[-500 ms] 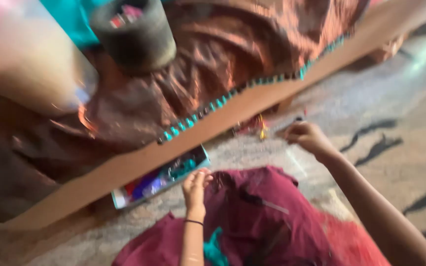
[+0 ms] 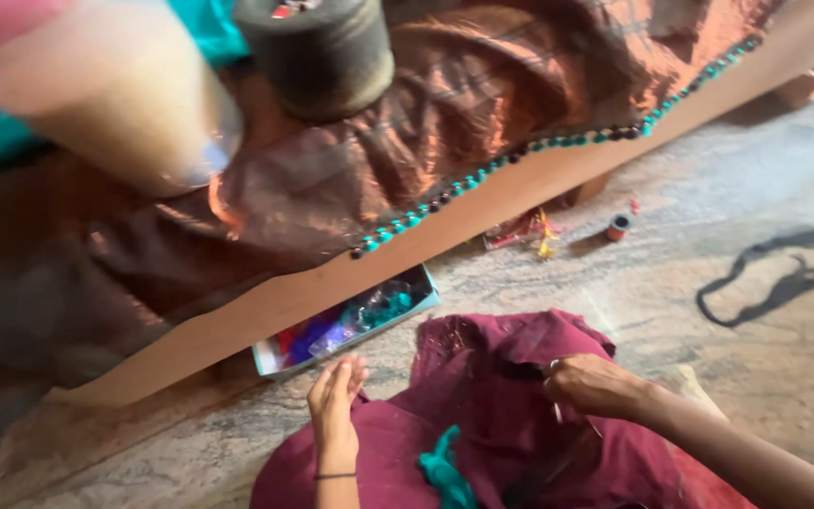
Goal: The person is hand-sewing a teal pom-pom trim onto the edge of a brown fabric.
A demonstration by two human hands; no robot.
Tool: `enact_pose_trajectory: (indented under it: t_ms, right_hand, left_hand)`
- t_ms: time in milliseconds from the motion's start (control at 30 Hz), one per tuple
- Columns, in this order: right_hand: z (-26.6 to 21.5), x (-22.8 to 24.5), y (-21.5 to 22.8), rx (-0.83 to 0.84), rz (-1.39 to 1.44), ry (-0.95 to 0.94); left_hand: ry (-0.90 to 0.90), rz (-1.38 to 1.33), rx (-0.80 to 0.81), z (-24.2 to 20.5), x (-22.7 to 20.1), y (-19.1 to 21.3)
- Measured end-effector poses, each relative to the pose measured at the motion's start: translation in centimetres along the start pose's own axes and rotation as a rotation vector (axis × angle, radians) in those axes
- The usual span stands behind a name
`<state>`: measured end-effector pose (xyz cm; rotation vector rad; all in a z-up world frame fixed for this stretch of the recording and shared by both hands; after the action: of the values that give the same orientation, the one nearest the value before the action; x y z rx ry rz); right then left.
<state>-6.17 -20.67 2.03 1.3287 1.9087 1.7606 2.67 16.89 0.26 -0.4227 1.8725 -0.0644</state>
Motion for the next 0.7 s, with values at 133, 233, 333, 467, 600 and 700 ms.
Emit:
enact_pose_trajectory:
  t_ms: [133,233,333,467,600,700]
  right_hand:
    - [2.4,3.9,5.3,-0.386,0.063,0.346]
    - [5.7,4.9,11.5,-0.661,0.135,0.086]
    - [8.8,6.1,15.8,-0.701,0.381,-0.189]
    - [12.0,7.8,18.3,-0.87,0.672,-0.155]
    - [16.3,6.2,16.2,-0.958,1.244,-0.051]
    - [17.7,5.6,16.0,-0.986,1.361,0.014]
  left_hand:
    - [-0.111,-0.085,0.072,-0.4,-8.2,-5.8]
    - [-0.218,-0.118,0.133,-0.5,-13.9,-9.8]
    - [-0.213,-0.167,0.186,-0.4,-15.8,-12.3]
    - [-0.291,-0.154,0.218,0.3,-15.7,-12.5]
    - [-0.394,-0.165,0.187,3.0,-14.4,-11.2]
    - [-0.331,-0.138,0.187,-0.4,-17.2,-12.9]
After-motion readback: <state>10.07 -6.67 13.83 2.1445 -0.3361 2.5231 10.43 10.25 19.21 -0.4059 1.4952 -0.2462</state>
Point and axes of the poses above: each hand's wrist, its own z-axis towards the middle knuckle, its own y-axis out of the back of the hand, x = y × z, the point moved 9 cm from there along z, towards the middle knuckle, and after that the axes turned 5 degrees about y, right-handed, at the moved point
